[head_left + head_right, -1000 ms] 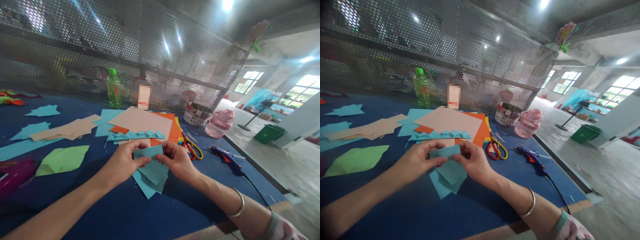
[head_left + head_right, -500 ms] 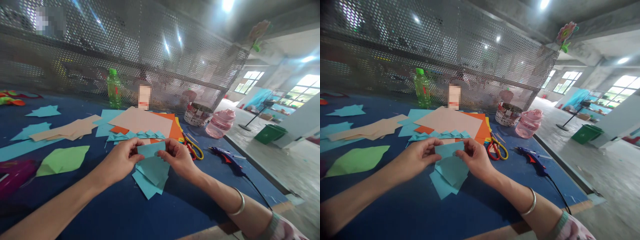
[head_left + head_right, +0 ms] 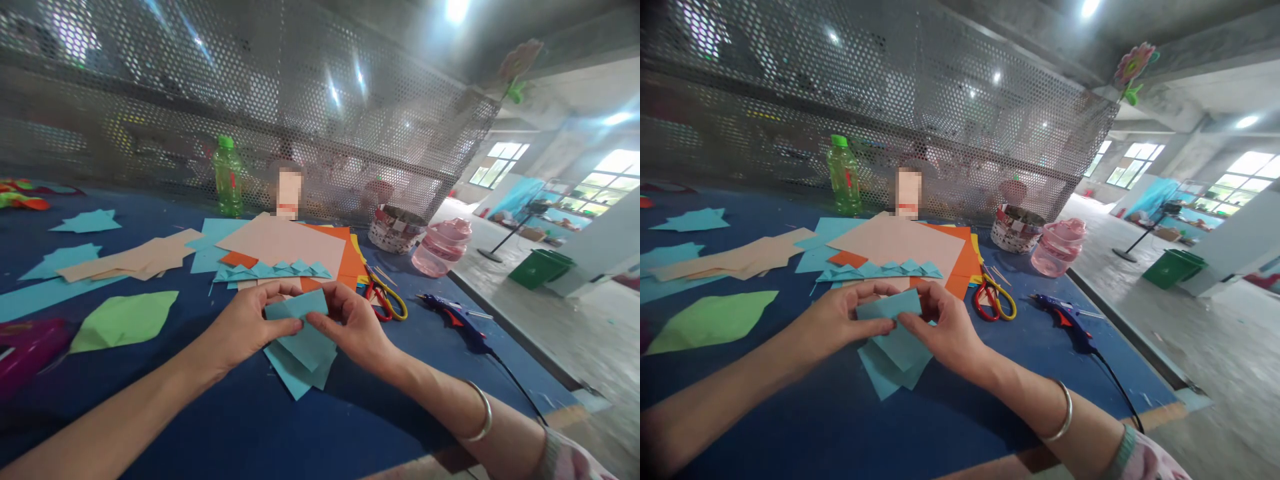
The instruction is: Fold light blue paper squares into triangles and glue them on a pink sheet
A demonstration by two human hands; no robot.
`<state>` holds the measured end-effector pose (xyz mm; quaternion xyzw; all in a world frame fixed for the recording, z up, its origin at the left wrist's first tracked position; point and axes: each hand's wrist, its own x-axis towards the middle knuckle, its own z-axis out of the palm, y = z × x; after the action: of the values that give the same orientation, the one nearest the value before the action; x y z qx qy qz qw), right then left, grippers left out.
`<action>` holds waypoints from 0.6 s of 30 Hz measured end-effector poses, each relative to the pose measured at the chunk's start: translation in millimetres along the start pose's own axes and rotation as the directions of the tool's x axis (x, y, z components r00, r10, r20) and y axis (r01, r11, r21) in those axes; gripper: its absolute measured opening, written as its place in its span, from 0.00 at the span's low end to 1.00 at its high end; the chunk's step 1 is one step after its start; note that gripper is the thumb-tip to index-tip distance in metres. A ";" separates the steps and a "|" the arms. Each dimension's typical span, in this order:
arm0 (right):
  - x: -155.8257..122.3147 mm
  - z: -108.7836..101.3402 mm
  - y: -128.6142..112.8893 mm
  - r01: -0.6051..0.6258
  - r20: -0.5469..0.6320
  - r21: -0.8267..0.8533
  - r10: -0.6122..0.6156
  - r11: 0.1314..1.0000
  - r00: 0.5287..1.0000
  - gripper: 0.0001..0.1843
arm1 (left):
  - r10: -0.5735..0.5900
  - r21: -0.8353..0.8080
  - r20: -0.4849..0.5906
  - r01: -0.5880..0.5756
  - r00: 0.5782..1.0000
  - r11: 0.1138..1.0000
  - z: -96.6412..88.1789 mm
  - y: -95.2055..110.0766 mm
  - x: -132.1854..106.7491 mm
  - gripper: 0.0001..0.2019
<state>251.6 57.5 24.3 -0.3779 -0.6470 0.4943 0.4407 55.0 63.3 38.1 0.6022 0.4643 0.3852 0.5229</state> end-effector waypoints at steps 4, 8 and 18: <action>-0.5 0.7 1.6 -0.001 0.030 0.035 0.000 0.999 1.000 0.22 | 0.020 0.023 -0.007 -0.020 1.000 1.000 1.6 9.5 -3.6 0.23; 0.4 -2.4 1.5 -0.004 0.043 -0.005 0.004 1.000 0.999 0.23 | 0.007 0.032 0.026 -0.008 1.000 0.999 2.3 11.5 -4.1 0.21; 9.0 -10.1 1.6 -0.006 0.032 0.057 0.004 0.998 0.999 0.26 | 0.010 0.085 0.013 -0.011 1.000 0.996 -7.5 9.4 2.1 0.21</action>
<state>258.3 69.2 25.8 -0.3590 -0.6384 0.5198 0.4398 49.9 67.2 48.5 0.6286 0.4738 0.3642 0.4977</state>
